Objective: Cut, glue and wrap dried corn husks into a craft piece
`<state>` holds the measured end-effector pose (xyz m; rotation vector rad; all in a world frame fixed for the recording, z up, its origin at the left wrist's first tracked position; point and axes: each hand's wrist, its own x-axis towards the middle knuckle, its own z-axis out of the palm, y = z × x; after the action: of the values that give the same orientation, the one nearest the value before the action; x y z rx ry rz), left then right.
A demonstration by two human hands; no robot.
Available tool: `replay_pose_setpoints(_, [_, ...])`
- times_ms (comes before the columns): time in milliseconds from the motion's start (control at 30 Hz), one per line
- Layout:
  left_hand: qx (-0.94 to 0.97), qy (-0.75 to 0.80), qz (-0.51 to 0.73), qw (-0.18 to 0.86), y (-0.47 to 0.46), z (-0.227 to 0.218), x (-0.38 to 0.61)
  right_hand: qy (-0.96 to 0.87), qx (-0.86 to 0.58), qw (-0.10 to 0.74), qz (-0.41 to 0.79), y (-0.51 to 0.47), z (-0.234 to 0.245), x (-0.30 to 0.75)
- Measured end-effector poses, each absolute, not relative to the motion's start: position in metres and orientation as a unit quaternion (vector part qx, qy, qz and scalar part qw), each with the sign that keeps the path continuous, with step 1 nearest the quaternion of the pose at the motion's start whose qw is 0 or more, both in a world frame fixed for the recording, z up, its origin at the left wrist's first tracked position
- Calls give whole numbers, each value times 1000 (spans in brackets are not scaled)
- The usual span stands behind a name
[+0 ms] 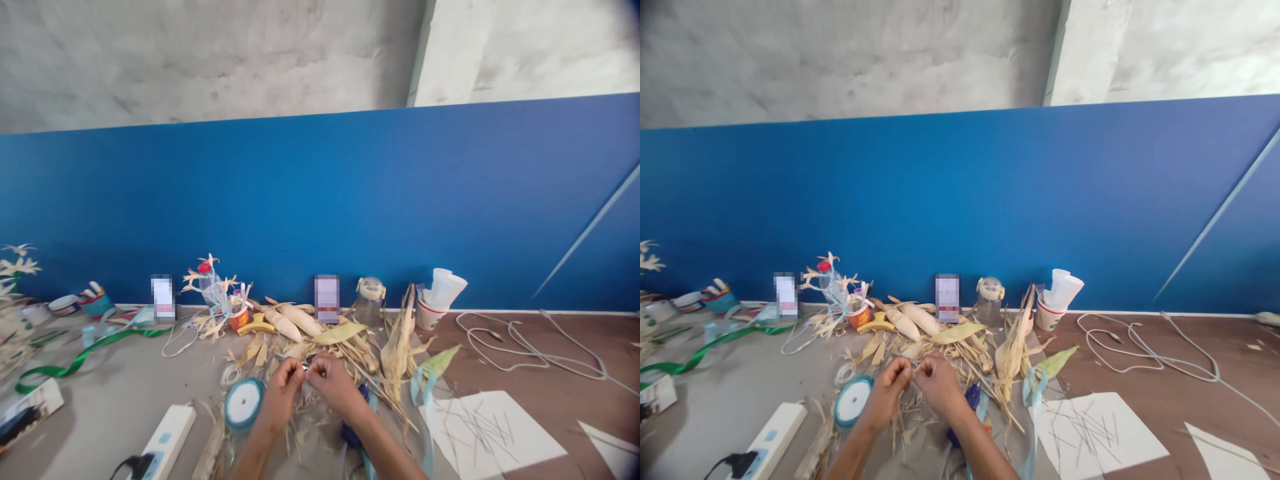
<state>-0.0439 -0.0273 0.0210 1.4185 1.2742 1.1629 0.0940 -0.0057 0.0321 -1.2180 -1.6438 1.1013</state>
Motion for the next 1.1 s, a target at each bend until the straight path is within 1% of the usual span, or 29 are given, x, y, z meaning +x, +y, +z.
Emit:
replay_pose_setpoints(333, [575, 529, 474, 406, -26, 19, -48, -593, -487, 435, 472, -4, 34, 104])
replay_pose_setpoints(567, [531, 527, 537, 389, -24, 13, -48, -548, -486, 451, 510, -2, 35, 107])
replay_pose_setpoints(633, [563, 516, 541, 353, -26, 14, -45, -543, -488, 457, 508, -1, 34, 105])
replay_pose_setpoints(800, [666, 489, 528, 195, -31, 13, -41, -525, -480, 465, 527, 0, 29, 98])
replay_pose_setpoints(900, [684, 496, 517, 133, -31, 11, -42, -523, -475, 466, 533, 0, 27, 94])
replay_pose_setpoints(967, [679, 506, 515, 131, -31, 12, -43, -523, -474, 467, 532, 0, 27, 92])
replay_pose_setpoints(1000, [673, 512, 513, 147, -32, 13, -43, -522, -474, 468, 533, -1, 27, 92])
replay_pose_setpoints(1100, [653, 529, 488, 234, -33, 18, -42, -523, -480, 466, 529, -3, 30, 95])
